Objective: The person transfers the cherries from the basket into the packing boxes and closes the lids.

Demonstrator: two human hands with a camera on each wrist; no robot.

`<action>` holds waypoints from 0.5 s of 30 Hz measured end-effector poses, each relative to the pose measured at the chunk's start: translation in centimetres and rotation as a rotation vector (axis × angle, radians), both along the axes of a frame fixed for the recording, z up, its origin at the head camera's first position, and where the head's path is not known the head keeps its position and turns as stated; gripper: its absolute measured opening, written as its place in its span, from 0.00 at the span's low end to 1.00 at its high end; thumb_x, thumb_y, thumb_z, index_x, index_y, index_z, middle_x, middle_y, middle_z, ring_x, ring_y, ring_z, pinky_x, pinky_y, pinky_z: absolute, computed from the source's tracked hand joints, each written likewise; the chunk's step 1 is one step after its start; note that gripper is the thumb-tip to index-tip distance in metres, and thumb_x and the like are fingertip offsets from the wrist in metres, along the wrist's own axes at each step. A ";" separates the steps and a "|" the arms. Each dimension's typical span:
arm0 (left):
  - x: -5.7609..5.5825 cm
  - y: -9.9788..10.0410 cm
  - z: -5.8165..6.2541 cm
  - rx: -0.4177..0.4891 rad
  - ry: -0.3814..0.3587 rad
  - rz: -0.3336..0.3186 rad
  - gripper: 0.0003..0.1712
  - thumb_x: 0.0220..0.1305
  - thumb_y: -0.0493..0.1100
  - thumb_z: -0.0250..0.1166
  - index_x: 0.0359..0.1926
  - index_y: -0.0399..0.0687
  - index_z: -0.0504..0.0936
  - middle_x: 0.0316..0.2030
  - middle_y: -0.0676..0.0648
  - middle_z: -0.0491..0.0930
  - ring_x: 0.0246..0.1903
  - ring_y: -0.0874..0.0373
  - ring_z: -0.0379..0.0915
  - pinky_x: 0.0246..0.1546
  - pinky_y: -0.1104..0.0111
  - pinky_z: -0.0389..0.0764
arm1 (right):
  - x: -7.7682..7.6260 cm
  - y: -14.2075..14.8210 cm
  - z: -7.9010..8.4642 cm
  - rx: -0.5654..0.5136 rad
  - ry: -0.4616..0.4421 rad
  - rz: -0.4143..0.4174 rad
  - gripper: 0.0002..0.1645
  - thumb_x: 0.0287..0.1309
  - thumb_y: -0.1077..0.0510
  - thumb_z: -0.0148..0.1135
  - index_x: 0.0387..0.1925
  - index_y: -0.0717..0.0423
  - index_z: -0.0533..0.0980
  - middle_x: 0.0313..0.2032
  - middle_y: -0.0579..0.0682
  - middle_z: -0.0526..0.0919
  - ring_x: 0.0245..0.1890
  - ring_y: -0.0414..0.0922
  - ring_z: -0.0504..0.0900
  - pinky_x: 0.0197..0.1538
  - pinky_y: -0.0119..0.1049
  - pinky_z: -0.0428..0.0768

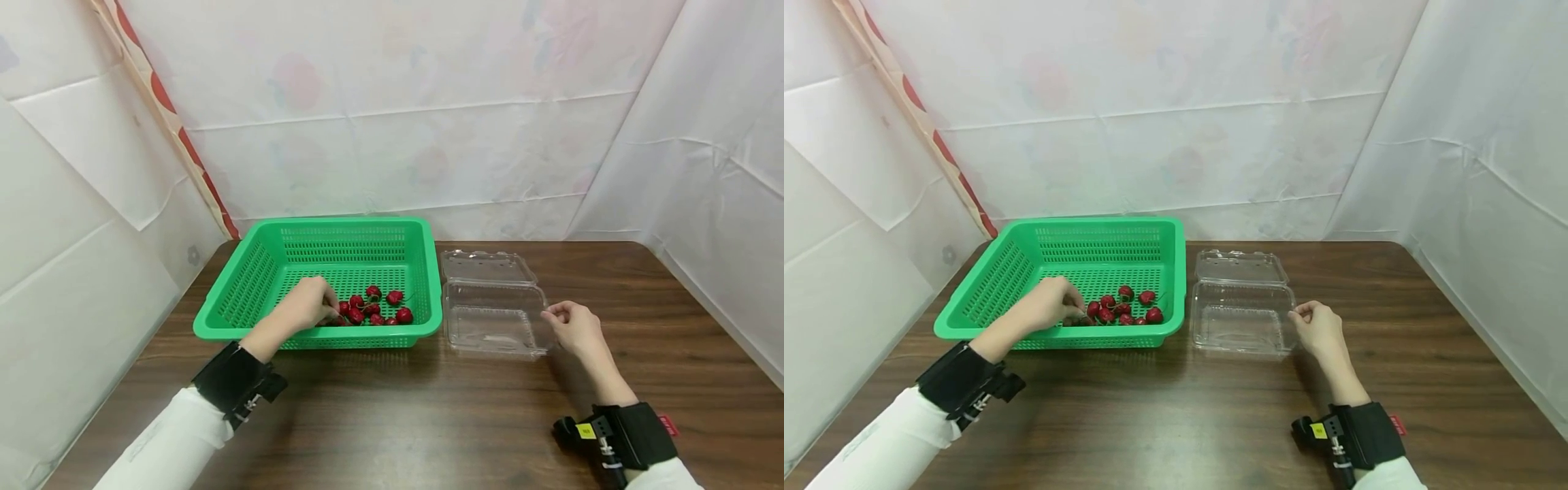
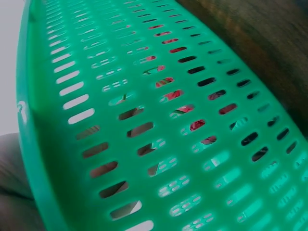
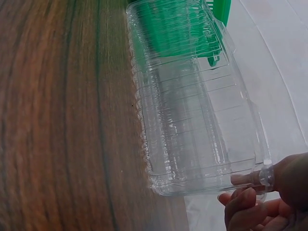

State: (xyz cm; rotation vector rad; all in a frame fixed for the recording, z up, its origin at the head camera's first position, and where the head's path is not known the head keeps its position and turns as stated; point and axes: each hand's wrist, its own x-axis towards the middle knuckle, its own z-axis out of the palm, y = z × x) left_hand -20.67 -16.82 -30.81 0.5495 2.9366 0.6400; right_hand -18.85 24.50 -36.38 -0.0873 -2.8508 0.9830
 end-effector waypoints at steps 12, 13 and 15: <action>0.7 -0.6 0.8 0.152 0.047 0.069 0.05 0.56 0.32 0.60 0.30 0.36 0.82 0.21 0.45 0.79 0.23 0.52 0.75 0.20 0.67 0.71 | 0.1 -0.1 0.3 -0.029 -0.043 0.005 0.19 0.60 0.55 0.51 0.39 0.71 0.71 0.20 0.50 0.75 0.14 0.39 0.72 0.20 0.35 0.68; 0.7 -0.7 0.8 0.161 0.057 0.077 0.05 0.56 0.32 0.60 0.30 0.37 0.82 0.22 0.45 0.79 0.22 0.53 0.75 0.21 0.67 0.71 | 0.1 -0.1 0.3 -0.030 -0.044 0.007 0.19 0.60 0.55 0.51 0.39 0.71 0.71 0.20 0.50 0.75 0.14 0.40 0.72 0.20 0.35 0.68; 0.8 -0.7 0.7 0.180 0.080 0.091 0.05 0.56 0.33 0.60 0.30 0.38 0.82 0.23 0.45 0.80 0.23 0.53 0.74 0.22 0.67 0.72 | 0.1 -0.1 0.3 -0.032 -0.046 0.009 0.19 0.60 0.55 0.51 0.39 0.71 0.71 0.20 0.50 0.74 0.14 0.40 0.72 0.20 0.35 0.68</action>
